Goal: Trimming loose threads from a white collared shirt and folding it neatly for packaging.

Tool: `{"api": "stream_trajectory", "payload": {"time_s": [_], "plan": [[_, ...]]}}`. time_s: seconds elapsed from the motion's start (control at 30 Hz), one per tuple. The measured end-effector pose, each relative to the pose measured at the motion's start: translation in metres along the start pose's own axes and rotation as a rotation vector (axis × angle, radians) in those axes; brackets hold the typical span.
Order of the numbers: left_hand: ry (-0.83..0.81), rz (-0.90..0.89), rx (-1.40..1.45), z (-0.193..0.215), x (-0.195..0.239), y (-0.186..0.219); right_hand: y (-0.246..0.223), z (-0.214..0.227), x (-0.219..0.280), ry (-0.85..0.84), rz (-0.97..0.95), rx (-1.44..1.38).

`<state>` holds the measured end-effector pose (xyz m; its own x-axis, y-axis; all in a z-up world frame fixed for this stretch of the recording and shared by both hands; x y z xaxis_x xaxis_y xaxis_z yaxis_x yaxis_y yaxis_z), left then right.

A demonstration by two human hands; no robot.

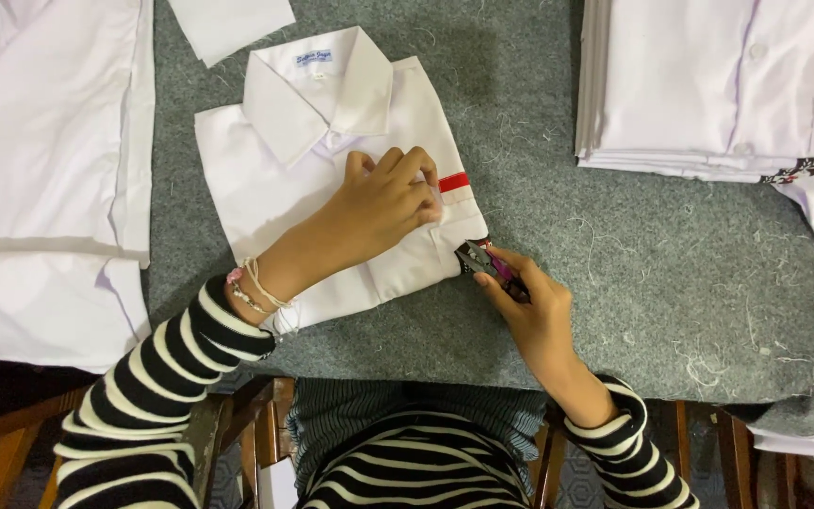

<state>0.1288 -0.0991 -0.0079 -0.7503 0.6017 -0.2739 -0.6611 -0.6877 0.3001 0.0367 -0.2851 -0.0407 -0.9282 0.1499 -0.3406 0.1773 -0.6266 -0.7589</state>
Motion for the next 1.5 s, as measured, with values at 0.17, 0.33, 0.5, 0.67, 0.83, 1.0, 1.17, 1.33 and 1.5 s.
{"api": "stream_trajectory", "payload": {"time_s": [0.17,0.33,0.5,0.67,0.83,1.0,1.17,1.33,1.5], "plan": [[-0.072,-0.071,0.016,0.024,0.002,0.009,-0.016,0.010,-0.014,-0.055,-0.011,-0.001],[-0.059,-0.247,-0.081,0.025,-0.002,0.014,-0.023,0.011,-0.038,-0.176,0.038,0.057],[0.049,-0.371,-0.077,0.002,-0.009,0.006,-0.049,0.004,-0.074,-0.329,0.211,0.080],[0.245,-0.470,-0.169,-0.013,-0.011,0.004,-0.066,-0.005,-0.095,-0.419,0.207,-0.017],[0.444,-0.515,-0.213,-0.007,-0.007,0.008,-0.052,-0.014,-0.091,-0.453,0.142,-0.057],[0.494,-0.493,-0.205,0.010,-0.005,0.014,-0.046,-0.012,-0.098,-0.496,0.020,-0.050],[0.575,-0.475,-0.238,0.038,-0.002,0.024,-0.031,-0.016,-0.092,-0.498,-0.024,-0.033],[0.601,-0.478,-0.256,0.030,-0.004,0.021,-0.042,-0.019,-0.095,-0.490,0.002,-0.030],[0.638,-0.466,-0.166,0.033,-0.002,0.017,-0.049,-0.015,-0.095,-0.440,-0.021,-0.136]]}}
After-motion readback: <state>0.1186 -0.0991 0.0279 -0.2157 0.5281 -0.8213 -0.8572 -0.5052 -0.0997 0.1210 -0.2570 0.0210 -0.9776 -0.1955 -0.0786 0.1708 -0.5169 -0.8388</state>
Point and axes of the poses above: each hand's wrist, its own x-axis away from the middle knuckle, its own z-axis out of the back of the hand, y = z × x, the point moved 8 cm from there along -x, towards the middle knuckle, and after that the axes turned 10 degrees about y, right-handed, at the moved point
